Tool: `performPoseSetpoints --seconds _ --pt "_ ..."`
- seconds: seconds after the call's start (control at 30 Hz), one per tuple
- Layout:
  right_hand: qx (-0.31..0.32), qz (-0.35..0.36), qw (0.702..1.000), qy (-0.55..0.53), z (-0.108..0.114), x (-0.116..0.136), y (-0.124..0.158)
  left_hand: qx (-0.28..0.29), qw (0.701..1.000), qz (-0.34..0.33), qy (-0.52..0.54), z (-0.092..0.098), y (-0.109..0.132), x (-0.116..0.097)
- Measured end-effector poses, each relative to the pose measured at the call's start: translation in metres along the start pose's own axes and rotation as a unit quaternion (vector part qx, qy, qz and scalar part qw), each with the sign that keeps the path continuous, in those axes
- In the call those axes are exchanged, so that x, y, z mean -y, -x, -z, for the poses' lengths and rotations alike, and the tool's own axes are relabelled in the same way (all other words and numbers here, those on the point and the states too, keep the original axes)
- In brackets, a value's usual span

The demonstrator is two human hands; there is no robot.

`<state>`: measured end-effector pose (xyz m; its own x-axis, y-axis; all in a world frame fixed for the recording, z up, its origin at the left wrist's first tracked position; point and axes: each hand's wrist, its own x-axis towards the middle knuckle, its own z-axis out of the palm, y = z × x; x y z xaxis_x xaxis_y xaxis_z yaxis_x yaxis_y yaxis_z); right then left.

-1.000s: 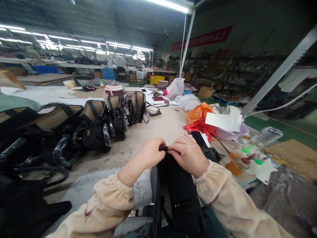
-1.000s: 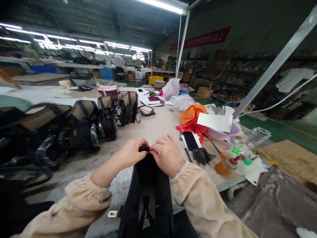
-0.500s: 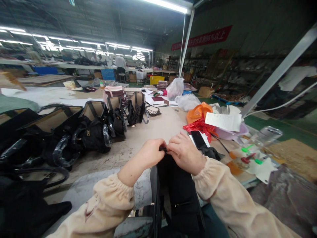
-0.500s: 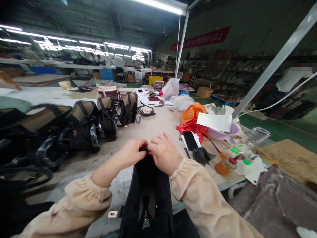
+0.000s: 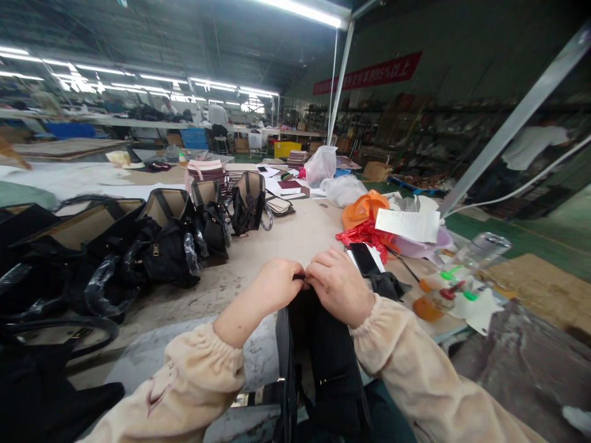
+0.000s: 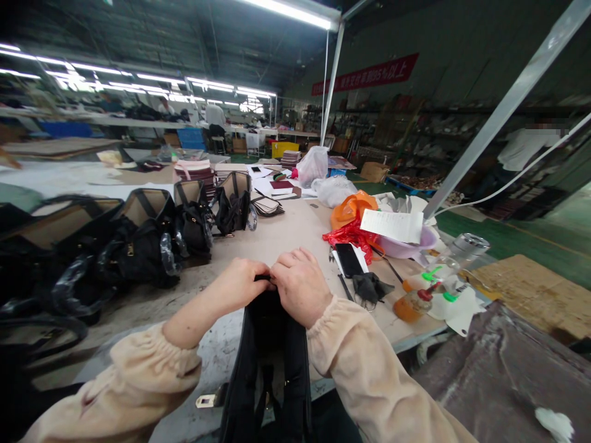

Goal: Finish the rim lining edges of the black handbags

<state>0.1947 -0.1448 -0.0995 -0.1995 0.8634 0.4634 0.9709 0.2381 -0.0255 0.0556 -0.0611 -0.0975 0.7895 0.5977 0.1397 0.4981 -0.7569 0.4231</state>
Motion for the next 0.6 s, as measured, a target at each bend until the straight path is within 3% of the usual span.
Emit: performPoseSetpoints --seconds 0.33,0.6 --pt "-0.048 -0.105 0.982 -0.150 -0.002 -0.017 0.012 -0.016 1.000 -0.007 0.011 -0.002 0.000 0.001" --pt "-0.016 -0.114 0.975 -0.189 -0.005 -0.026 0.021 -0.014 1.000 0.003 0.008 -0.004 -0.002 -0.001"
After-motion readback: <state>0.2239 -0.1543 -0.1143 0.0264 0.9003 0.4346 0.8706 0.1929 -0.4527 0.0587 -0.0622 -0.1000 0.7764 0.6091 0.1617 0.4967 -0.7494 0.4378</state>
